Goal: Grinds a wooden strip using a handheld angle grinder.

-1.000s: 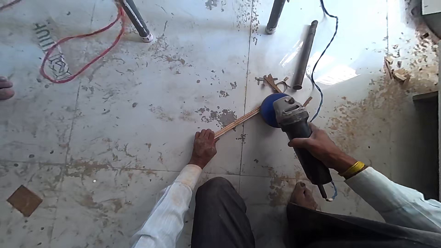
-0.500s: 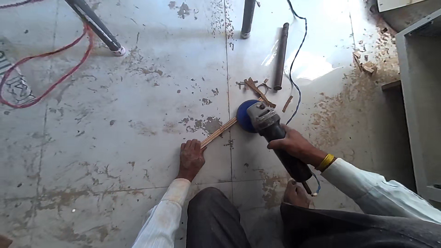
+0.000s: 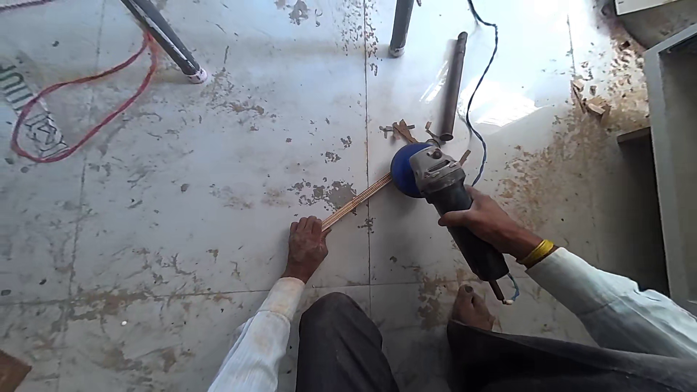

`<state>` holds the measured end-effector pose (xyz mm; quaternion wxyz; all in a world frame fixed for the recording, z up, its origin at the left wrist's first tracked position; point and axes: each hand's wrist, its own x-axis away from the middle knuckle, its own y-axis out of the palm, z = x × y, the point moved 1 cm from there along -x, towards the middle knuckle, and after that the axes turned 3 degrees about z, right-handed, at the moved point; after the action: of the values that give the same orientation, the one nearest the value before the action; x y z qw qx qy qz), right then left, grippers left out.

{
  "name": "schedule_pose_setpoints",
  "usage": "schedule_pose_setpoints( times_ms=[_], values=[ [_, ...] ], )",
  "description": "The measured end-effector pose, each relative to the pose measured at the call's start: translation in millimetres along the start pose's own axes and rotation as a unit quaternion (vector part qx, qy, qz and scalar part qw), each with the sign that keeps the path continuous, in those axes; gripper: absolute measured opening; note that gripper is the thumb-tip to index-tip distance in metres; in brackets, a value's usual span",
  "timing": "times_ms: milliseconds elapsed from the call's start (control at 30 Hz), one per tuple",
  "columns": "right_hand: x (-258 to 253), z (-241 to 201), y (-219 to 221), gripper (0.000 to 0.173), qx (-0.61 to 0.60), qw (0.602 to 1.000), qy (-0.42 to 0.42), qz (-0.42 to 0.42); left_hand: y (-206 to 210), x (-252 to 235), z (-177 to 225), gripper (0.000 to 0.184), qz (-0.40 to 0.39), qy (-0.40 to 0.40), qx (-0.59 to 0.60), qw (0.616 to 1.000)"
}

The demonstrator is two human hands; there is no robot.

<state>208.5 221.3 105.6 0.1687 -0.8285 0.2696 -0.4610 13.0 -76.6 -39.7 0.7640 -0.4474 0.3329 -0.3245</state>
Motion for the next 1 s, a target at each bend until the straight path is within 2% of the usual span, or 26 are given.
schedule_pose_setpoints(
  times_ms=[300, 600, 767, 1000],
  values=[
    [-5, -13, 4, 0.065, 0.066, 0.997, 0.021, -0.027, 0, 1, 0, 0.021, 0.006, -0.002, 0.013, 1.000],
    [-13, -3, -12, 0.068, 0.059, 0.998, 0.029, 0.017, -1, -1, 2, 0.020, 0.003, -0.003, 0.007, 1.000],
    [-22, 5, -31, 0.070, 0.029, 0.998, 0.028, 0.046, 0, -2, 0, 0.021, 0.011, 0.002, 0.001, 1.000],
    [-13, 18, -45, 0.067, -0.096, 0.993, 0.035, 0.066, -5, 0, 0, 0.024, -0.002, -0.009, -0.019, 1.000]
  ],
)
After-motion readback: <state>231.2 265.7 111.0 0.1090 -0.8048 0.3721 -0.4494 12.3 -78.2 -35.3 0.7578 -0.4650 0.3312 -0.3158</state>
